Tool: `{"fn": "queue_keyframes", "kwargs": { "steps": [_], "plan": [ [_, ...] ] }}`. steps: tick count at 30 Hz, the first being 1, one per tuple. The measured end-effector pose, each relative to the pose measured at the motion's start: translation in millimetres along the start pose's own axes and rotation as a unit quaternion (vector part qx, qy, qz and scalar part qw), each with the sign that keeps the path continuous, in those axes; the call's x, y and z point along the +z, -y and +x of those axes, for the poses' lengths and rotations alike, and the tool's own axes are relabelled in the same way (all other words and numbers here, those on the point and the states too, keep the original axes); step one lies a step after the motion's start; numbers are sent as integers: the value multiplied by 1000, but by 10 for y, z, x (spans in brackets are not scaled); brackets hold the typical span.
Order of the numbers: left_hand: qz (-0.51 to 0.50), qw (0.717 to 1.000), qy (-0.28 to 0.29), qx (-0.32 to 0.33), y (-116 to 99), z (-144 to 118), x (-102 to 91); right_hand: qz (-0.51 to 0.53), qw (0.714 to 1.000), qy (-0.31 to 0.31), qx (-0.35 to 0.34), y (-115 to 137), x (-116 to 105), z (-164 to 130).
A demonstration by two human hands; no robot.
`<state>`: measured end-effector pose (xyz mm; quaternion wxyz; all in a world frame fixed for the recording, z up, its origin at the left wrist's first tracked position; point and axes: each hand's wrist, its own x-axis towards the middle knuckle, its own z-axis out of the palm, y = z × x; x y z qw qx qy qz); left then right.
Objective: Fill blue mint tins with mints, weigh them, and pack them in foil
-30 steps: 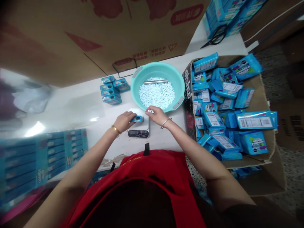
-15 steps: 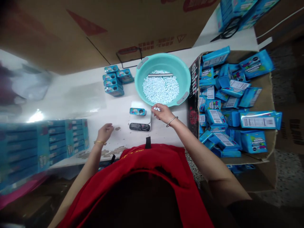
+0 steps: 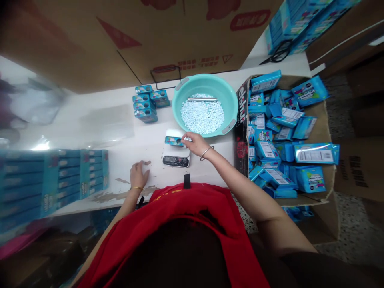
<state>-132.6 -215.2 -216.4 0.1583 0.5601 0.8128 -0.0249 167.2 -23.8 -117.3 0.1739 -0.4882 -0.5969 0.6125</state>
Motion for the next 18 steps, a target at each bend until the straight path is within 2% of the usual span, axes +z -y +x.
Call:
{"fn": "queue_keyframes", "kwargs": {
  "steps": [4,10,18],
  "plan": [
    [0,1000,0,-3,40,31,5,-92,996,12,-18,39,80,100],
    [-3,1000,-2,-2,48,41,18,-196,980,27,-3,83,163,190],
    [-22,1000,-14,-2,59,43,51,-187,982,24,-24,64,199,218]
  ]
}}
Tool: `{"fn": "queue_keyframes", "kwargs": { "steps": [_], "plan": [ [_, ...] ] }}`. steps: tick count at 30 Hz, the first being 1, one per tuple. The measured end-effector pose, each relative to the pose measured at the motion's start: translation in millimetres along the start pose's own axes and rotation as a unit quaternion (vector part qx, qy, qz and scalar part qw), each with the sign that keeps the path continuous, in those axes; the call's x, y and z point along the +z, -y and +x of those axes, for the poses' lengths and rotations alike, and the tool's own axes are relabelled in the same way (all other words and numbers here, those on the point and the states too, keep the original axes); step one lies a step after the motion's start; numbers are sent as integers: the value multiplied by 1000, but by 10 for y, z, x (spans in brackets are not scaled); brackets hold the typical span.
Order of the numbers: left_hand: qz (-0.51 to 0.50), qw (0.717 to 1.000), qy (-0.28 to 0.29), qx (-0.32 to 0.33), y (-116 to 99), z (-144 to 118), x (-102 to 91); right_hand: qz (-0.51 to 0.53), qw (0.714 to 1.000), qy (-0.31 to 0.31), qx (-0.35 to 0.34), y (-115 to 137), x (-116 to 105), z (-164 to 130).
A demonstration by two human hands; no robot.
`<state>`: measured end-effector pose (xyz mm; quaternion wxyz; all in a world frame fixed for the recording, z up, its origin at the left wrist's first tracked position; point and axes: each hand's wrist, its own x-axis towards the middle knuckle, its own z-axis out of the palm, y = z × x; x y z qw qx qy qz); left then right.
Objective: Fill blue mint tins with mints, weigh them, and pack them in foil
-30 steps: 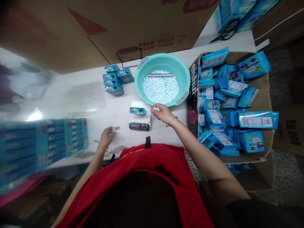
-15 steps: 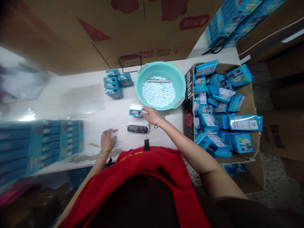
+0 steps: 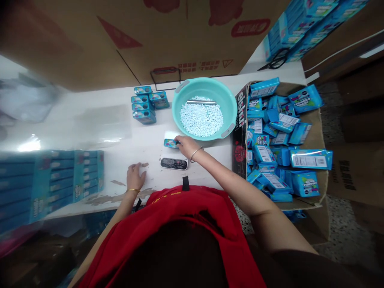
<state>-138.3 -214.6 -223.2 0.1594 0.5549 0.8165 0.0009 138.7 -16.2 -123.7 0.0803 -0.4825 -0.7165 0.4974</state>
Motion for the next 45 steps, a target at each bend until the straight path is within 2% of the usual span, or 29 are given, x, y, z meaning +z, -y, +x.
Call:
{"fn": "queue_keyframes", "kwargs": {
  "steps": [4,6,7,10,11,13,17,20,23,25,30,33,35,38,41,45],
  "plan": [
    [-32,999,2,1,20,12,13,68,996,-47,-33,-2,-37,-41],
    [-46,999,3,-2,33,21,15,182,981,-67,10,-37,-76,-94],
    [-52,999,4,-4,40,26,16,258,963,-65,47,-67,-96,-129],
    [-70,997,5,-13,54,42,17,453,879,-54,138,-196,-143,-260],
    [-75,997,5,-16,56,47,16,483,861,-59,150,-244,-151,-310],
    [-86,996,3,-18,57,56,14,492,850,-83,169,-328,-155,-411],
    [-99,995,-3,-19,47,66,4,441,866,-105,211,-387,-139,-567],
    [-100,995,2,-29,27,67,-14,419,879,-91,206,-350,-115,-592],
    [-100,994,17,-45,4,65,-36,398,898,-71,171,-295,-67,-515],
    [-102,993,20,-51,-2,63,-41,359,921,-66,137,-250,-26,-417],
    [-111,993,10,-46,27,70,-9,177,980,-69,56,-66,22,-147],
    [-116,992,7,-45,37,70,5,94,993,-66,29,43,-7,-63],
    [-118,992,6,-47,30,66,4,65,995,-61,35,80,-27,-52],
    [-116,992,3,-50,14,57,-3,75,995,-53,37,78,-27,-68],
    [-114,992,-1,-49,14,57,2,150,987,-60,12,38,31,-66],
    [-112,992,-6,-51,35,65,27,267,962,-52,34,-8,130,-12]
  ]
}}
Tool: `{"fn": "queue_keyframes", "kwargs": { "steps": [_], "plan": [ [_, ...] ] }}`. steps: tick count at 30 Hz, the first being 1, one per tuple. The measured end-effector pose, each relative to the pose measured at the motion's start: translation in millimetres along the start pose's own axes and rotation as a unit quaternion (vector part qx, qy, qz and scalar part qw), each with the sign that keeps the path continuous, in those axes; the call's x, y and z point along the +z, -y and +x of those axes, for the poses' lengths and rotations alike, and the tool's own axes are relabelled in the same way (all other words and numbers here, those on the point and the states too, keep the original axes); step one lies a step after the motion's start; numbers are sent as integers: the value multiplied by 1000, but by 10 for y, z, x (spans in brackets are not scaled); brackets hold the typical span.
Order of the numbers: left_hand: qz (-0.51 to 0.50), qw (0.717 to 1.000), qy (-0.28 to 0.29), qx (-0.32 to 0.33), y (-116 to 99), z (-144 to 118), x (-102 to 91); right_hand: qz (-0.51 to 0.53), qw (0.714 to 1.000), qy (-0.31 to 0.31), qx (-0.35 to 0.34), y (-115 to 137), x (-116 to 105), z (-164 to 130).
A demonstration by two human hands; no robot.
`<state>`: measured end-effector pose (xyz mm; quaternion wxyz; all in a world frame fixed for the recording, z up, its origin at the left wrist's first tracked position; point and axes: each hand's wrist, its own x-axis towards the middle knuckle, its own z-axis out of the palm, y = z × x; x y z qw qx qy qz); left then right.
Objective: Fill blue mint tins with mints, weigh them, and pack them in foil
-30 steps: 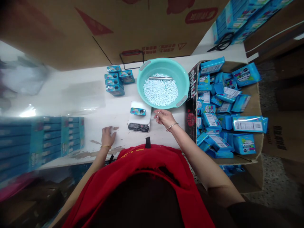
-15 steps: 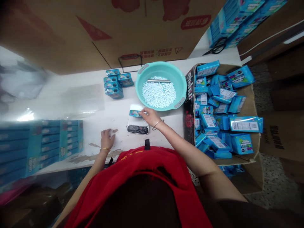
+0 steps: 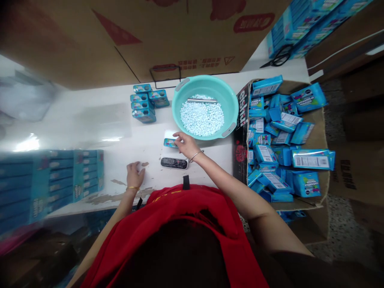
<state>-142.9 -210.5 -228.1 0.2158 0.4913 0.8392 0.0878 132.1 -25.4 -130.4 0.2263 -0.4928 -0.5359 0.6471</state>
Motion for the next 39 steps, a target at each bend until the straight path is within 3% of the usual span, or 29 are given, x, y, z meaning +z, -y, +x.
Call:
{"fn": "queue_keyframes", "kwargs": {
  "steps": [4,7,9,14,18,21,24,31,36,39],
  "plan": [
    [-7,1000,1,3,15,6,11,105,994,-20,-9,-1,-47,0],
    [-4,1000,0,4,13,8,11,124,987,-86,-52,-30,-186,-76],
    [0,1000,0,4,9,11,8,112,985,-120,-59,-127,-289,-155],
    [-3,1000,6,-1,-8,32,-9,58,984,-171,-3,-535,-443,-368],
    [4,1000,9,-5,-19,57,-28,-63,972,-205,-91,-589,-466,-423],
    [5,1000,10,-12,-20,84,-41,-131,955,-188,-186,-450,-429,-385],
    [-8,1000,9,-13,-23,120,-52,-205,938,-156,-233,-367,-323,-367],
    [-77,997,-5,-29,-127,218,-66,-424,873,-104,-218,-533,15,-445],
    [-141,990,-12,-22,-445,441,-146,-437,854,-86,-269,-440,88,-403],
    [-145,987,-27,57,-794,767,-218,-375,858,-93,-340,-335,-5,-343]
  ]
}}
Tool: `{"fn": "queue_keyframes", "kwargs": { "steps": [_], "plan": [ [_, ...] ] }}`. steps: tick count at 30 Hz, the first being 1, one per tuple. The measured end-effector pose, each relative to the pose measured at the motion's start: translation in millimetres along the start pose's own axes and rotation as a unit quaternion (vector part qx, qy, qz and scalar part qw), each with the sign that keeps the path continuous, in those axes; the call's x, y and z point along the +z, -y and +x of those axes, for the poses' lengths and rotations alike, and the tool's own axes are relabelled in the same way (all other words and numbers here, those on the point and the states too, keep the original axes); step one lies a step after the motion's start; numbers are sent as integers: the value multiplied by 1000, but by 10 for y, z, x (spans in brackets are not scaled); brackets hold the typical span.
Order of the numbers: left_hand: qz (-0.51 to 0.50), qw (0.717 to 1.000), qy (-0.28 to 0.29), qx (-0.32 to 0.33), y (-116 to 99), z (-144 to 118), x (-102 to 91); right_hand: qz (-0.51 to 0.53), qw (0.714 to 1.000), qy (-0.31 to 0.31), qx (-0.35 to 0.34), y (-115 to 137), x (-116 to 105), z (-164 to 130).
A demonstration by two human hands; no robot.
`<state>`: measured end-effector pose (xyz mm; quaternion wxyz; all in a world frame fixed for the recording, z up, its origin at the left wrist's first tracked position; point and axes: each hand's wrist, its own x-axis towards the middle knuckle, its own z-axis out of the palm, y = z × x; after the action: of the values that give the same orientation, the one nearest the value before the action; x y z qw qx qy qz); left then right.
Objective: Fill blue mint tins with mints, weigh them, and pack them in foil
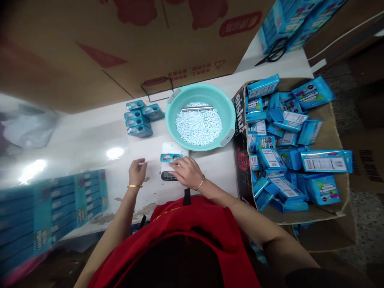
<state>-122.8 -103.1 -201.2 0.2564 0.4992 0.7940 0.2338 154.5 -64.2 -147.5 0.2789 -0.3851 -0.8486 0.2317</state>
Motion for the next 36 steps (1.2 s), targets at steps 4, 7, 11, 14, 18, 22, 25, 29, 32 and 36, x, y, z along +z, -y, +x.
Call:
{"fn": "queue_keyframes", "kwargs": {
  "steps": [4,7,11,14,18,22,25,29,32,36],
  "plan": [
    [38,974,112,195,-444,610,159,78,987,-101,97,-387,-110,140],
    [88,927,233,281,-676,969,334,71,970,-59,223,-854,-126,283],
    [177,875,313,325,-769,1159,489,-23,927,153,340,-1293,-52,548],
    [181,884,299,311,-737,1123,466,-75,893,265,356,-1375,52,736],
    [124,914,281,266,-734,1035,415,-99,883,305,343,-1354,134,854],
    [155,886,309,308,-813,1071,569,-101,887,306,331,-1399,86,831],
    [181,877,315,315,-869,1132,649,-104,900,265,331,-1469,-24,751],
    [86,930,244,262,-986,1014,381,-29,943,110,312,-1381,-222,573],
    [-12,956,195,217,-1176,692,56,147,937,5,318,-1063,-353,432],
    [-35,937,236,254,-1409,201,-52,378,858,33,346,-527,-393,326]
  ]
}}
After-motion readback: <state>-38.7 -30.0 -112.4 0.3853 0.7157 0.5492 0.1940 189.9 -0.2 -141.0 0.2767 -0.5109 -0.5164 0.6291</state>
